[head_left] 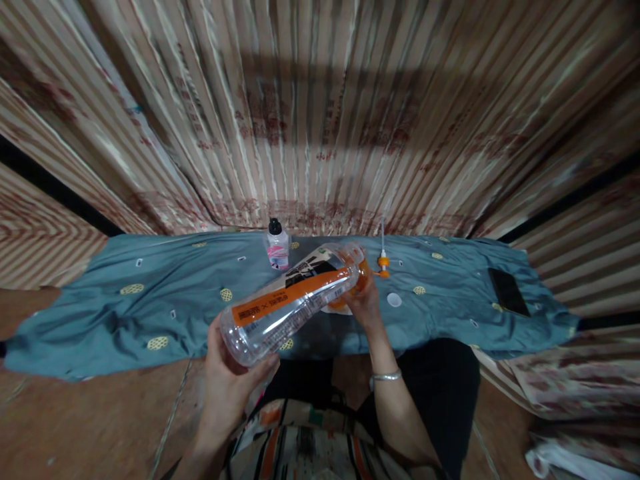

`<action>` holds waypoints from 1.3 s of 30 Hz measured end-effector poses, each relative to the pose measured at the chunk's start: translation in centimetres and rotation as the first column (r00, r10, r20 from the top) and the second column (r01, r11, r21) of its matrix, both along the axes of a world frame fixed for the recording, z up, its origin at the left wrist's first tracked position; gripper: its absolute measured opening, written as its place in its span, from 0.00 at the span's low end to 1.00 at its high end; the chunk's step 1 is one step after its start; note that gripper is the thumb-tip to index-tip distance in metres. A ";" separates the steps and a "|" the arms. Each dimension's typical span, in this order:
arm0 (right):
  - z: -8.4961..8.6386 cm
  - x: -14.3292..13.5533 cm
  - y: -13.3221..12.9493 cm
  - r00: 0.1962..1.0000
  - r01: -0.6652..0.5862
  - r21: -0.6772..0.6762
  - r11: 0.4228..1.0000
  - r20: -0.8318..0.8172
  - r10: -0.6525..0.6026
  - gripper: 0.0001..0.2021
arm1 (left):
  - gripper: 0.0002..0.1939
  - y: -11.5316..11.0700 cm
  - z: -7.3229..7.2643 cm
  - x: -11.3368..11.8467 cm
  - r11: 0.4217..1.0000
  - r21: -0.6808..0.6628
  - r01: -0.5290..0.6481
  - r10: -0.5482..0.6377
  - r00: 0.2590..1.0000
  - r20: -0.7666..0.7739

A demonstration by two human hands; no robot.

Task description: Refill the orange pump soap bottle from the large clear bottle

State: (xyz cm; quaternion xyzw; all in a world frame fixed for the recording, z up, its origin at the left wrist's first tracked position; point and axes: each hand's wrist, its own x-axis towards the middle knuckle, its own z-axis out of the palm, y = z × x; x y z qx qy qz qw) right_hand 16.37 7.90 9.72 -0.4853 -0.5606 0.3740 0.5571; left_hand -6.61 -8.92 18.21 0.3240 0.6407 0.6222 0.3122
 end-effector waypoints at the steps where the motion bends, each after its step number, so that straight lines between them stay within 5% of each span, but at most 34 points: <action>1: 0.0 0.0 0.0 1.000 -0.003 -0.005 1.000 -0.005 0.003 0.41 | 0.50 0.0 -0.1 -0.2 1.000 -0.005 -0.002 0.002 1.000 0.002; 17: -0.5 -0.1 -0.3 0.998 0.044 0.006 0.999 0.036 -0.045 0.31 | 0.49 -0.2 -0.2 -1.3 0.999 -0.016 0.043 -0.043 0.999 -0.019; 39: -0.1 0.2 -0.2 0.998 0.018 -0.027 0.999 0.067 -0.016 0.35 | 0.51 0.1 -0.3 -0.8 0.999 -0.030 -0.015 0.015 1.000 -0.019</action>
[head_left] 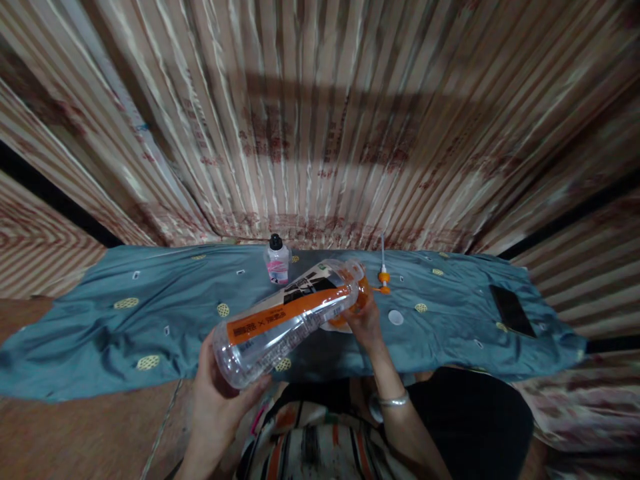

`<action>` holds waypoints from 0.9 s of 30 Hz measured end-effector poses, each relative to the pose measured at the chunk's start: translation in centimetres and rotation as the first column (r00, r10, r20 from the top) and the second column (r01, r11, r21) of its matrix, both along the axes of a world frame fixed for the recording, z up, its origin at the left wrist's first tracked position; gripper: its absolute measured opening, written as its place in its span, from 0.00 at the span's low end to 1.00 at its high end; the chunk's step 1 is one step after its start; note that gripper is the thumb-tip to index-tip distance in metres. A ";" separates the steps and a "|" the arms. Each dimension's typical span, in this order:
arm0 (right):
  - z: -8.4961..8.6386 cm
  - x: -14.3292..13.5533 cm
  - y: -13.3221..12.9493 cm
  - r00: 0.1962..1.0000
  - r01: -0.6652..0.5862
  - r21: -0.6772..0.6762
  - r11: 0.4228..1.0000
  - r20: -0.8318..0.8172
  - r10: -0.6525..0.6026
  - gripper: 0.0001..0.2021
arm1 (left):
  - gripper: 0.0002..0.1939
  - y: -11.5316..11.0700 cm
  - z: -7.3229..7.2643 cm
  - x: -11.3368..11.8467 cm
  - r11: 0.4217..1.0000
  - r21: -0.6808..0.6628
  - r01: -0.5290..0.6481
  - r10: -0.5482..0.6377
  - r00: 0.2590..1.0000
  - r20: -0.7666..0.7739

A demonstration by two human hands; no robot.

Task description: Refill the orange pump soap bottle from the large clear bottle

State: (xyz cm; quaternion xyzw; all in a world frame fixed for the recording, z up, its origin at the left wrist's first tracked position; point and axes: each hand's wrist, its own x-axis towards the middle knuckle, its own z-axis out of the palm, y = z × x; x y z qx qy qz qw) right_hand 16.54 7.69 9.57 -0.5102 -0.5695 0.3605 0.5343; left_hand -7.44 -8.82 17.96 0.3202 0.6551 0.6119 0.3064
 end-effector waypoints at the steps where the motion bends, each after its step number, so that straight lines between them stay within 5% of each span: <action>1: 0.0 0.0 -0.1 1.000 0.010 -0.011 1.000 0.005 -0.010 0.35 | 0.51 0.0 0.0 -0.1 1.000 -0.007 -0.004 0.003 1.000 -0.007; 27: -0.6 0.1 -0.1 1.000 0.000 0.034 0.999 -0.006 0.000 0.35 | 0.54 -0.4 -1.2 -0.7 1.000 -0.006 -0.025 0.024 0.996 -0.084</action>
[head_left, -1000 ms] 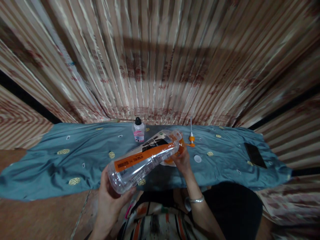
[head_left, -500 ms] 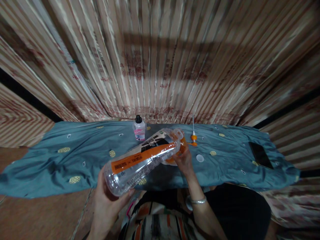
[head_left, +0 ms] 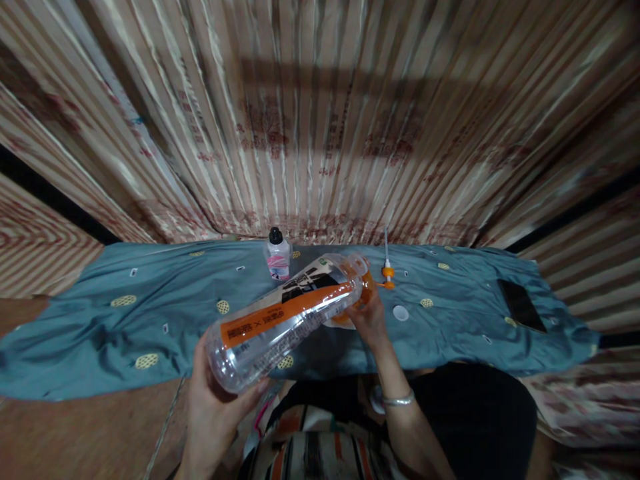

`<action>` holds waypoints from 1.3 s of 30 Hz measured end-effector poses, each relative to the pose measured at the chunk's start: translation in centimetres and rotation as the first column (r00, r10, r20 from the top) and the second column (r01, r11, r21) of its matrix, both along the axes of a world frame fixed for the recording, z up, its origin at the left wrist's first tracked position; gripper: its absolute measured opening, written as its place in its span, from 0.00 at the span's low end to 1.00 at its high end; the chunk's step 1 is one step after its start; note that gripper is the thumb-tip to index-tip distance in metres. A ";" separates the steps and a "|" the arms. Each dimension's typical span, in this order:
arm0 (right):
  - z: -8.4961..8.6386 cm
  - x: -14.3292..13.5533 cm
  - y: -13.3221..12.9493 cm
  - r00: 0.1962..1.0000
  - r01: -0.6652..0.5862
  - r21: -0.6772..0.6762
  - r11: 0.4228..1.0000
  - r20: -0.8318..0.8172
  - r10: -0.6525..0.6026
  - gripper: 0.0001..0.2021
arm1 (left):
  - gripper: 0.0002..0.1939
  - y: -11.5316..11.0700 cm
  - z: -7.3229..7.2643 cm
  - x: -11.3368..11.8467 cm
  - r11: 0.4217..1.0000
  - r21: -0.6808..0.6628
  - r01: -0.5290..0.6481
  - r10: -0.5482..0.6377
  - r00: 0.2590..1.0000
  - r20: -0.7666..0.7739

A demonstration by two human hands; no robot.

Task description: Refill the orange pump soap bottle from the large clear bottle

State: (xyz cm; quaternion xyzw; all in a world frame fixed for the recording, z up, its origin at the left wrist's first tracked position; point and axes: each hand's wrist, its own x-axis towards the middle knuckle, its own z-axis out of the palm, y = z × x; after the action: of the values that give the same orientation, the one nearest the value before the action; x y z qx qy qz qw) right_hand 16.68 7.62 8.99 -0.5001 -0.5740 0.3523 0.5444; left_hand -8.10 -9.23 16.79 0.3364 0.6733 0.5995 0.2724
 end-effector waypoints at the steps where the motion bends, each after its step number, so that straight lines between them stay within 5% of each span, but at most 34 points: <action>1: -0.1 0.0 0.0 1.000 0.001 -0.001 1.000 0.006 -0.001 0.35 | 0.54 0.0 0.1 -0.1 1.000 -0.010 0.011 -0.011 1.000 0.000; 18: 0.6 -0.2 -0.2 1.000 0.009 -0.029 1.000 -0.005 -0.009 0.34 | 0.54 -0.2 2.0 1.9 0.999 -0.013 -0.029 0.030 0.996 0.084; 39: 0.7 -0.2 -0.3 1.000 0.009 -0.047 0.999 -0.019 -0.010 0.36 | 0.53 0.0 1.9 1.7 1.000 0.020 -0.017 0.016 0.998 0.065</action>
State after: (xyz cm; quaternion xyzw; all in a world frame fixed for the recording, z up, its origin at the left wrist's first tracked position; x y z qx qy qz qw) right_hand 16.49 7.35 9.68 -0.5120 -0.5581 0.3677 0.5396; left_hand -6.42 -9.25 18.67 0.3139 0.6606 0.6191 0.2860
